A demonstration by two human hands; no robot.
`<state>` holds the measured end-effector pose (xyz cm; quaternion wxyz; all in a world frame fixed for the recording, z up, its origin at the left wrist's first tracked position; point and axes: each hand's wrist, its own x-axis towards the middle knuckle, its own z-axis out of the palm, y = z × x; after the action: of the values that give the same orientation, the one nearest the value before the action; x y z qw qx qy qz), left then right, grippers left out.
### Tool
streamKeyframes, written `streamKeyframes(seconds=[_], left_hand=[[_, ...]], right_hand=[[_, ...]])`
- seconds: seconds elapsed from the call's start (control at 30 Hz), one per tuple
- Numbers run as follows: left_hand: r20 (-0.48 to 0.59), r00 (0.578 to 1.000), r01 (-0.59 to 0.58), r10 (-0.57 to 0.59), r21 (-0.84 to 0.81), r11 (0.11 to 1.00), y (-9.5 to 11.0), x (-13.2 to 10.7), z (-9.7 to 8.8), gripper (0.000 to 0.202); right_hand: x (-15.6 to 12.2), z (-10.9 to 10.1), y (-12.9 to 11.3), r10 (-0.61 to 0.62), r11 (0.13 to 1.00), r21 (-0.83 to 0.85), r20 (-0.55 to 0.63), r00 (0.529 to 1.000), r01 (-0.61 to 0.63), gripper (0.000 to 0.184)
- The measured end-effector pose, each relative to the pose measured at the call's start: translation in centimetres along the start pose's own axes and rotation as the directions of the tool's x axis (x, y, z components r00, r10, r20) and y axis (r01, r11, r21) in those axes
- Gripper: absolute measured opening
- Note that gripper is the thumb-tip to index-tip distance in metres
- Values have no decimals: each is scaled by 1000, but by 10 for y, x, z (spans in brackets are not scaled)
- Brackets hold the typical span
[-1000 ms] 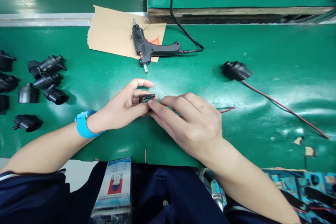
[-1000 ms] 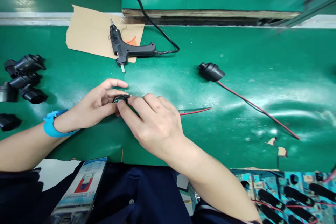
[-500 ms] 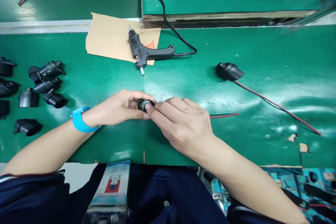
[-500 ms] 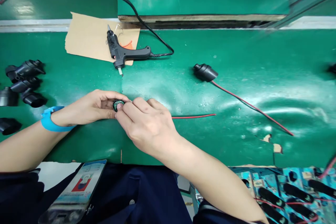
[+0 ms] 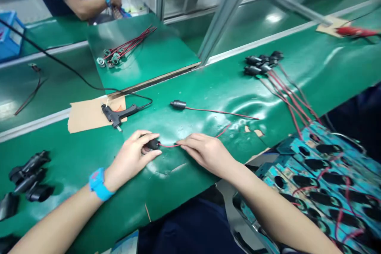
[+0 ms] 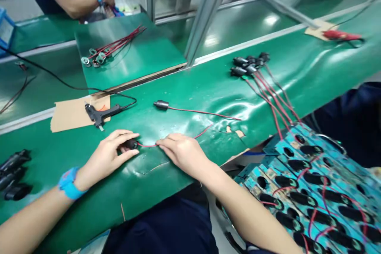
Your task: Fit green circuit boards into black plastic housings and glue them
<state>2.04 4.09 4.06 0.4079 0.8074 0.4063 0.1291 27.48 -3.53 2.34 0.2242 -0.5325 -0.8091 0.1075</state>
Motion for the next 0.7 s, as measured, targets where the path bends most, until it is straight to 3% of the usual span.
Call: streamKeyframes(seconds=[0.13, 0.2, 0.3, 0.37, 0.47, 0.53, 0.6, 0.7], left_hand=[[-40, 991, -119, 124, 123, 985, 24, 47, 20, 63], [-71, 983, -159, 171, 151, 976, 32, 56, 24, 70], [-56, 971, -209, 233, 278, 938, 31, 56, 15, 59], [-64, 963, -218, 261, 380, 899, 26, 59, -2, 50], [-201, 936, -133, 290, 561, 817, 16, 81, -45, 45], [-326, 910, 39, 256, 681, 731, 11, 106, -82, 43], [-433, 895, 292, 103, 745, 599, 7, 133, -116, 46], [-533, 846, 462, -17, 717, 523, -2, 169, -151, 46]], right_hand=[[-16, -8, 39, 151, 964, -187, -192, 970, -187, 23], [-18, -11, 50, 171, 941, -241, -273, 947, -239, 31], [-14, -10, 53, 139, 932, -277, -318, 938, -232, 32], [-7, -7, 50, 83, 947, -276, -287, 954, -165, 23], [9, -2, 47, 9, 960, -269, -240, 971, -76, 16], [24, -1, 47, -9, 960, -275, -250, 968, -62, 20], [39, -1, 45, -37, 959, -279, -268, 963, -41, 23], [57, 2, 36, -133, 962, -268, -274, 953, 57, 23]])
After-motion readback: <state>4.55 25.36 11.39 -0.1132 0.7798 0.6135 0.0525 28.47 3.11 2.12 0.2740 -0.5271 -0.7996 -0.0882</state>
